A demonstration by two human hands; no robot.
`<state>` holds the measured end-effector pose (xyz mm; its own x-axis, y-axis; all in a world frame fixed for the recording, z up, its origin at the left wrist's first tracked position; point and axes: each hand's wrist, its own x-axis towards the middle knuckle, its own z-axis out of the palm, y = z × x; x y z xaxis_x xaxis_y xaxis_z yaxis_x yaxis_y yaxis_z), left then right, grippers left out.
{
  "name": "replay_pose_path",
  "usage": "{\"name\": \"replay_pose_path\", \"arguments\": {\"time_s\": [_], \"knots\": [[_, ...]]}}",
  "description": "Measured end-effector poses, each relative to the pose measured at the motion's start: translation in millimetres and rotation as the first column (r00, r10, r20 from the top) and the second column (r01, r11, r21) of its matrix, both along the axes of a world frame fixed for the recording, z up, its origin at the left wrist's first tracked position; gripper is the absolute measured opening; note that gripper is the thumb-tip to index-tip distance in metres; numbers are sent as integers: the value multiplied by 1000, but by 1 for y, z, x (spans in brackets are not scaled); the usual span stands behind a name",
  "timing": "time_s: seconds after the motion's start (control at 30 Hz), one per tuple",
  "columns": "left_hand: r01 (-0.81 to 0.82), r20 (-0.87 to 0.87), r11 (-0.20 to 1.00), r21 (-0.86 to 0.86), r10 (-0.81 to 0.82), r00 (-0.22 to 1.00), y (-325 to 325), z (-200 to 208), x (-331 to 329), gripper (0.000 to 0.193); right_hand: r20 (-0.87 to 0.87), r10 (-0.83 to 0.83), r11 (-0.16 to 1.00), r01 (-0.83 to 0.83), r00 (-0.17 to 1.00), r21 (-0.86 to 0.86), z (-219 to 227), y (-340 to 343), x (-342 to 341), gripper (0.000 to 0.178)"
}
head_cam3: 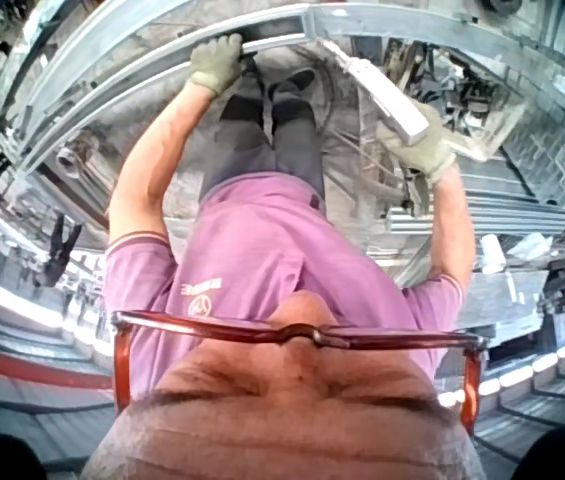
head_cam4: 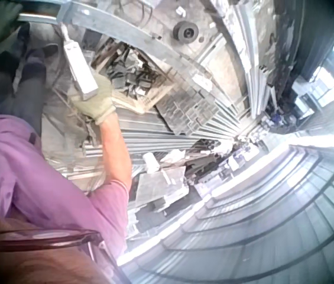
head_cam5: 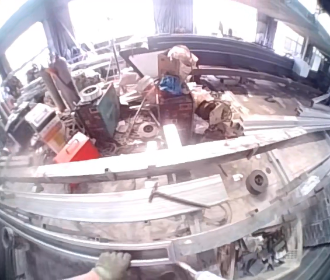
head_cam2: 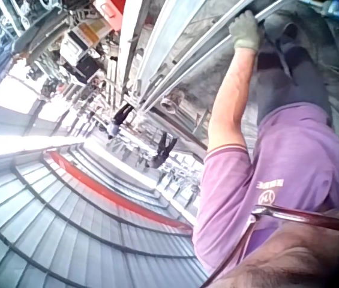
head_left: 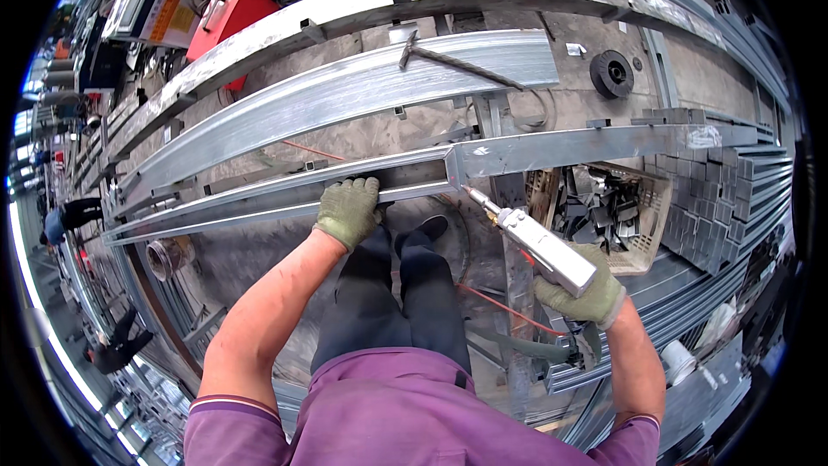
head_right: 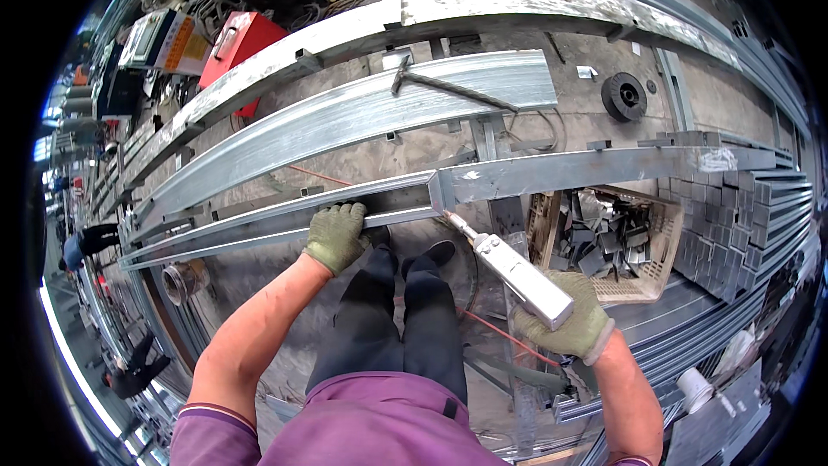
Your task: The person picks up a long metal frame and places it on a workbench. They position a small metal piece onto the frame and weld it in place using a handheld welding torch. The person repeats this process with additional metal pieces, welding them to the frame.
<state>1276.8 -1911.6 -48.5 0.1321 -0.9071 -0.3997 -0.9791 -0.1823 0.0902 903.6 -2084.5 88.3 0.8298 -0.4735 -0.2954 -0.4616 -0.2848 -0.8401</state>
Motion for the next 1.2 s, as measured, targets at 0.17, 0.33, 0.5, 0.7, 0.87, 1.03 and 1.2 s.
{"name": "replay_pose_path", "arguments": {"time_s": [0.17,0.33,0.5,0.7,0.87,1.03,1.2], "knots": [[-43,-27,998,37,44,999,-2,3,-2,46,-17,71,997,-71,997,16,-6,-15,5,32],[-49,-22,999,19,50,999,-1,1,-2,46,-26,116,992,-115,993,45,-11,-19,13,31],[-54,-11,998,43,55,998,-2,0,-3,46,-46,111,991,-108,993,73,-10,-20,14,32],[-60,-18,997,46,61,998,-3,1,-3,43,-41,120,992,-118,992,55,-16,-18,14,32],[-60,-10,998,34,60,998,-3,1,-4,41,-72,151,988,-148,986,37,-11,-20,19,29],[-66,-29,998,21,67,997,-2,1,-4,40,-94,210,975,-215,973,-53,-11,-23,21,29],[-47,-16,999,6,47,999,-2,2,-5,40,-96,257,956,-268,962,-119,-11,-27,23,31]]}}
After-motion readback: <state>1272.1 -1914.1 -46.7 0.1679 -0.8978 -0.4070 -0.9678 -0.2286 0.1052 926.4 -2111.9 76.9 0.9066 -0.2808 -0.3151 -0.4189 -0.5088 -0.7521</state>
